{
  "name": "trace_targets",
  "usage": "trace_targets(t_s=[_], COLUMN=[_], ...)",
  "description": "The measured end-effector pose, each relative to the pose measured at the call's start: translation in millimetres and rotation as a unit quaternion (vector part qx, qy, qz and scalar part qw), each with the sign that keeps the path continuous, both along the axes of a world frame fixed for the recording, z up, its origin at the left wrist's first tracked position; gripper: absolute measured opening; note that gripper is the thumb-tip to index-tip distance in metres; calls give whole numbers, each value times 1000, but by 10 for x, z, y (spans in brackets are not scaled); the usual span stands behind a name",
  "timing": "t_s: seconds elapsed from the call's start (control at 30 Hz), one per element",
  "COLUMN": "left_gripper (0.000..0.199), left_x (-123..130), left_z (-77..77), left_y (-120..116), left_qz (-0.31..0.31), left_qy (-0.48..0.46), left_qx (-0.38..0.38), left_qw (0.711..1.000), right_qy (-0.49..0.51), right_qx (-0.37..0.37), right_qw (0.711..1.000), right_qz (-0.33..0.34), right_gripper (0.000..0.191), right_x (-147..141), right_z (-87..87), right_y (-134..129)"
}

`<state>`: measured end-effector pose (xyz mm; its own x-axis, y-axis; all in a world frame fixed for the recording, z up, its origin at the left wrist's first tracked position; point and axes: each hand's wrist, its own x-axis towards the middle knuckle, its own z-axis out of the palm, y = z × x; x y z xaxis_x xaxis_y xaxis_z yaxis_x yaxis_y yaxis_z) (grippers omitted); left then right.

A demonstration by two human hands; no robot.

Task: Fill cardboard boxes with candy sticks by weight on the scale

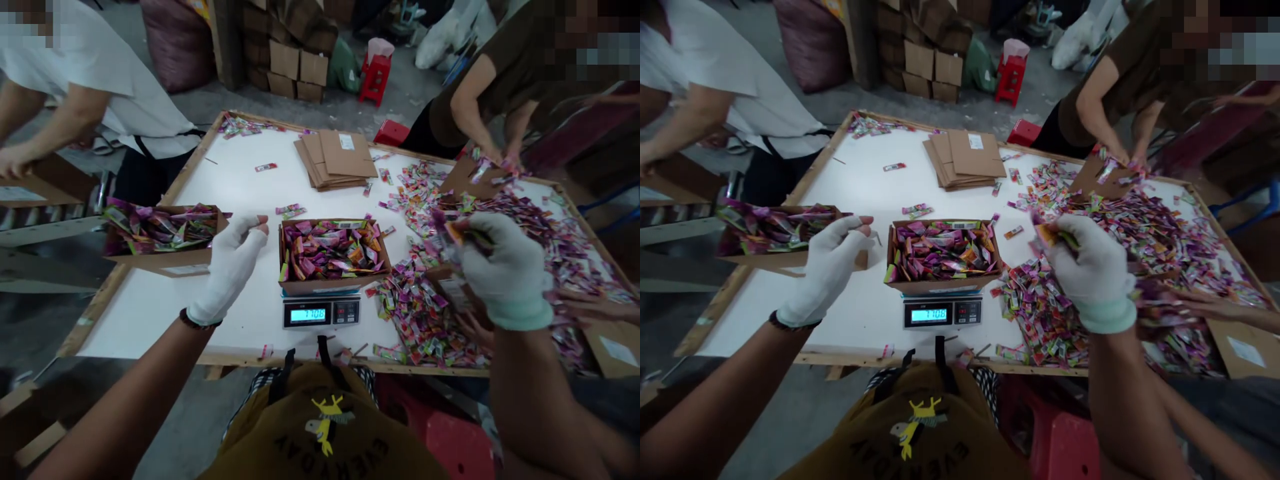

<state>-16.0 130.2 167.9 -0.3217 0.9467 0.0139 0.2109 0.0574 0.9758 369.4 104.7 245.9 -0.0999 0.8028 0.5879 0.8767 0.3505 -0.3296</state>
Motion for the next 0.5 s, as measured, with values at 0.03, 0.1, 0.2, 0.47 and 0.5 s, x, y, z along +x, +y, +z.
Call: trace_targets(t_s=[0.03,0.1,0.2,0.47,0.5], left_gripper=[42,44,45,49,52], left_x=[-17,-25,3,10,5], left_z=[-51,-112,-104,-164,-200], left_y=[12,35,57,113,126], left_qz=[3,1,-6,-46,-53], left_qy=[9,20,29,90,94], left_qx=[-9,-24,-37,-43,-51], left_qw=[1000,1000,999,994,993], right_qy=[19,44,43,114,108], right_qx=[-6,-29,-80,-169,-165], right_qw=[1000,996,988,971,972], right_qz=[21,74,125,128,131], right_gripper=[22,18,5,30,34], right_x=[-113,-384,-719,-800,-814], right_z=[-12,-49,-135,-350,-344], right_y=[46,179,446,732,724])
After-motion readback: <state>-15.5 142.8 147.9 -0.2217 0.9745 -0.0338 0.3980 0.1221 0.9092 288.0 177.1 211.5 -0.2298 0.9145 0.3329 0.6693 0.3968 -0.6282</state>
